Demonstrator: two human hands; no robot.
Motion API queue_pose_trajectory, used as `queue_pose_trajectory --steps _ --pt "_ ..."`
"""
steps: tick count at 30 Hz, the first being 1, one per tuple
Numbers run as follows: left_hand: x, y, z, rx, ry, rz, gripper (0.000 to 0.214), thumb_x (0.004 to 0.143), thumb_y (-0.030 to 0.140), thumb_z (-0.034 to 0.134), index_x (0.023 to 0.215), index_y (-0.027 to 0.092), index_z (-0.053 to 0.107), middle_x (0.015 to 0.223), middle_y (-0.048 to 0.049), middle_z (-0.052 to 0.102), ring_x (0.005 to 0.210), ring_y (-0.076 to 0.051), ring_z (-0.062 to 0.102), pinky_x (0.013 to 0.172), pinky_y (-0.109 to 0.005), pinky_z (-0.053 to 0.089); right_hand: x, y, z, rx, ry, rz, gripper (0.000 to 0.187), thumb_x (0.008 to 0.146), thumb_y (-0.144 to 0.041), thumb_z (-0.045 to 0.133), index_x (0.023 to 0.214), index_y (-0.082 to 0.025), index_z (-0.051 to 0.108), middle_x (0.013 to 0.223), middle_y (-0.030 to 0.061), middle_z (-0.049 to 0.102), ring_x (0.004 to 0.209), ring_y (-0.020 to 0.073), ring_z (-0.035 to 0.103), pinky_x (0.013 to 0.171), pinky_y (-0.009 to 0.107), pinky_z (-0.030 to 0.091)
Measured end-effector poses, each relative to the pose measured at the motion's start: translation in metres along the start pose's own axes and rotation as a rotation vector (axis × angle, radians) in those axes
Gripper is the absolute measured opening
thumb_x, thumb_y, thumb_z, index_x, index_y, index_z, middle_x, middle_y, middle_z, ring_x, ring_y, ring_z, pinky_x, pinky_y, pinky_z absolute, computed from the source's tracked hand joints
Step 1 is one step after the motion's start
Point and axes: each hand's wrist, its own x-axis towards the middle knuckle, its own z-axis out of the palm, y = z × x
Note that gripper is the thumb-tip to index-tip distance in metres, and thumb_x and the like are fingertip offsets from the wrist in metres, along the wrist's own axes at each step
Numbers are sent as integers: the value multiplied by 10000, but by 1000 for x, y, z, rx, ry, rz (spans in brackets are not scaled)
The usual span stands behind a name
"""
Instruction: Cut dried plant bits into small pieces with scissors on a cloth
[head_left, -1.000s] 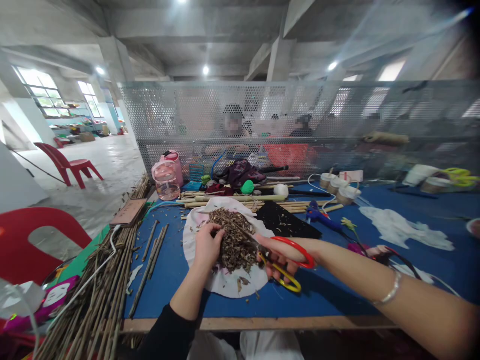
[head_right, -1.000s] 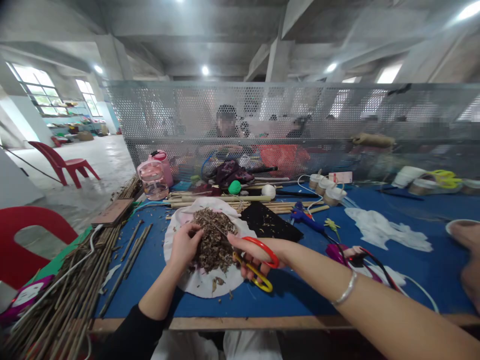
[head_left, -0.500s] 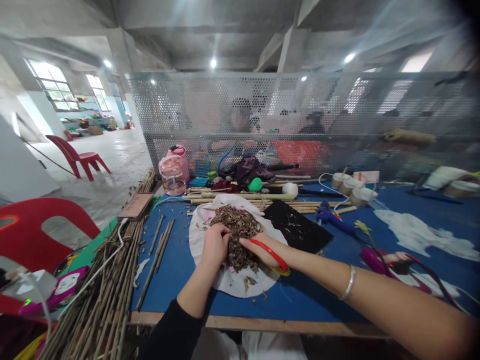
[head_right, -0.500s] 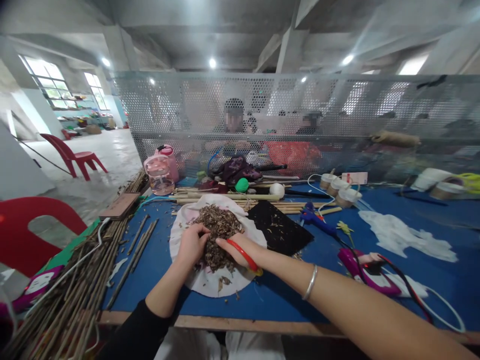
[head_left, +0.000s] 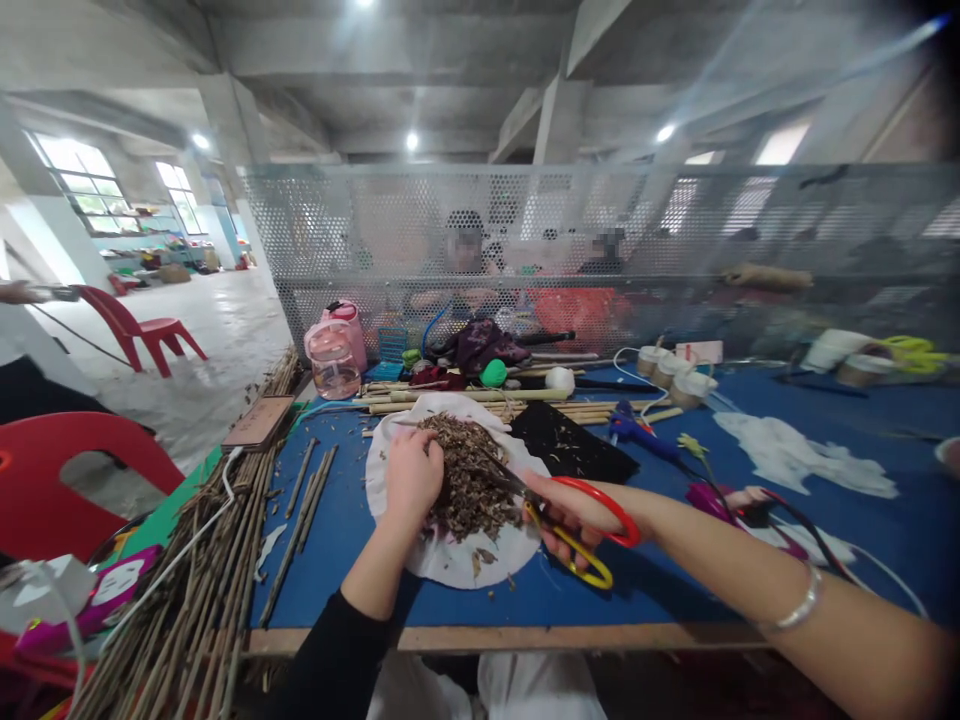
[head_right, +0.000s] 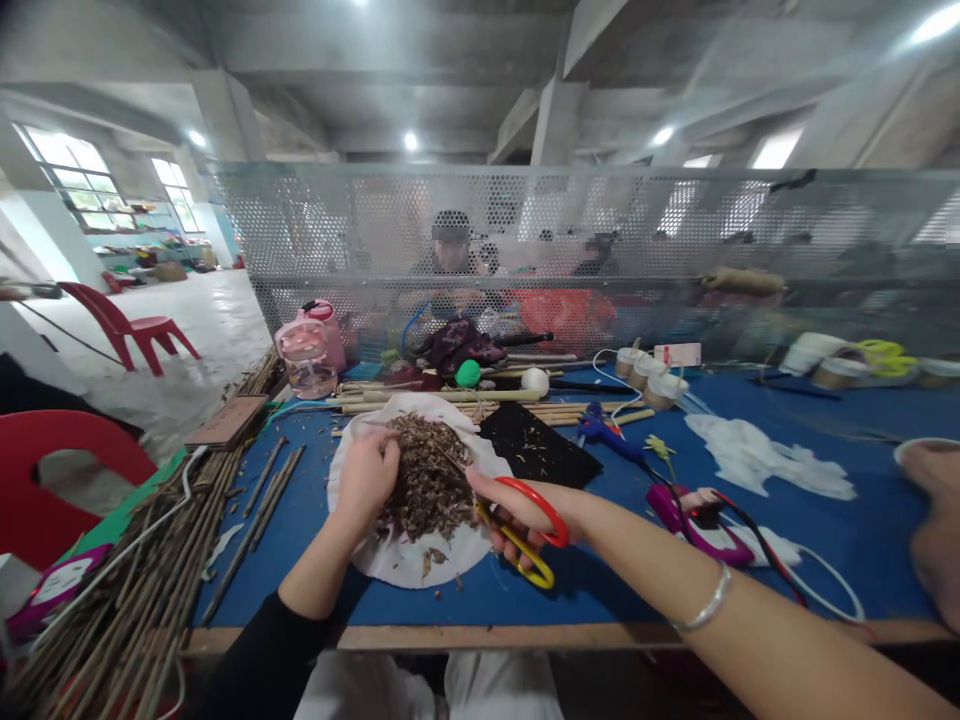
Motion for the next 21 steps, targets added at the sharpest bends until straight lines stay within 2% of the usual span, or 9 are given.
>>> queue_pose_trajectory --steps 3,6,8,11,13,15,17,19,21 --pt "8 15 10 78 20 -44 322 803 384 522 982 155 660 1130 -185 594 1106 -331 507 950 -500 365 -8 4 -3 54 53 -2 686 749 -805 280 813 -175 543 615 37 569 540 151 569 501 294 521" --pt "10 25 27 106 -27 -124 682 595 564 690 1122 146 583 1282 -245 471 1150 -420 451 891 -535 386 -11 5 -4 85 72 -11 693 748 -809 263 832 -178 536 626 35 573 555 164 583 534 323 533" --pt "9 26 35 135 -79 -118 676 547 501 741 1111 163 585 1303 -229 457 1148 -416 458 878 -509 404 -12 6 -5 88 73 -13 701 740 -815 260 837 -176 529 638 37 575 571 174 594 553 338 538" --pt "9 18 35 135 -143 -15 376 652 261 669 1013 158 639 1176 -171 566 1077 -314 537 910 -429 415 -12 9 -8 79 61 13 699 741 -816 244 831 -180 518 643 42 582 588 180 600 564 344 538" --pt "10 9 28 76 -175 75 312 669 143 604 977 143 655 1092 -143 620 1020 -260 577 937 -392 415 -13 9 -10 68 34 36 708 748 -813 218 830 -177 517 645 51 591 594 179 600 561 335 532" --pt "10 3 20 2 -192 128 316 664 94 580 966 143 657 1068 -123 646 1015 -248 588 958 -393 414 -12 9 -11 68 -18 47 733 753 -811 180 844 -168 520 647 69 601 607 186 605 554 324 522" --pt "5 -1 14 -76 -179 134 405 661 67 563 1051 159 622 1107 -105 643 1055 -247 580 971 -399 413 -9 5 -11 77 -78 43 755 761 -805 148 864 -158 523 649 85 610 623 192 610 552 315 513" --pt "-1 -2 12 -151 -154 102 565 656 51 553 1208 169 515 1141 -101 628 1063 -243 580 951 -395 434 -2 -1 -11 73 -108 33 758 765 -802 143 867 -154 523 648 91 616 618 188 608 556 315 512" --pt "-7 -2 12 -217 -166 79 630 667 56 544 1275 165 421 1102 -97 635 1018 -229 599 909 -383 461 7 -9 -9 47 -104 17 750 756 -810 165 849 -157 522 645 86 618 598 179 601 566 320 518"
